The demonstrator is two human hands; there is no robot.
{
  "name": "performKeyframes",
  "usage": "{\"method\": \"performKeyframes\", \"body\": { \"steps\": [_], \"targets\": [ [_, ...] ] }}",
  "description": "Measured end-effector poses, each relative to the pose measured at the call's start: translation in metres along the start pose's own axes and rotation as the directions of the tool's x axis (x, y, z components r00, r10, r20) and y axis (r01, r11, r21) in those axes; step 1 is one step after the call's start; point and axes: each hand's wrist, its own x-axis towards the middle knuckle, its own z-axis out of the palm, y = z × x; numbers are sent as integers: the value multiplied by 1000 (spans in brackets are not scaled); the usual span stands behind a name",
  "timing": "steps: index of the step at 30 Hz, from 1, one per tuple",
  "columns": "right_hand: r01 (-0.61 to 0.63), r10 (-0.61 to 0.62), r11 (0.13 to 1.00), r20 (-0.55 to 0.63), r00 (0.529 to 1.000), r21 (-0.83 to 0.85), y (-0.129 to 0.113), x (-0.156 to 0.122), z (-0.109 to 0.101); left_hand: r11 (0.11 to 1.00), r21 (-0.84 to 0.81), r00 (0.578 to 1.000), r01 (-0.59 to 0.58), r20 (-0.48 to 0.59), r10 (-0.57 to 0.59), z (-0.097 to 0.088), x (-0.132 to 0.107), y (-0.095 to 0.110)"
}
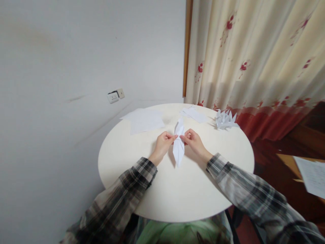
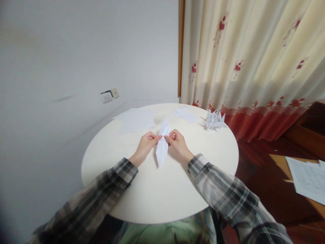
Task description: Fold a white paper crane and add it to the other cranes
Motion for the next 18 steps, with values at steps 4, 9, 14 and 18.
{"method": "performKeyframes", "body": {
  "steps": [4, 9, 14, 18],
  "targets": [
    [-29, 29, 997, 12, 1000, 70, 2, 1, -1, 998, -59, 1000, 14, 21, -13, 1, -1, 2],
    [-62, 59, 996, 52, 997, 66, 0, 1, -1, 989, -122, 985, 84, 159, -64, 2, -2, 6],
    [-72, 70, 997, 128, 989, 5, -1, 0, 0, 995, -81, 984, 52, 177, -37, 0, -3, 7],
    [-38, 42, 999, 167, 985, -28, -1, 2, -4, 996, -60, 982, 63, 183, -51, -2, -4, 8]
  ]
}}
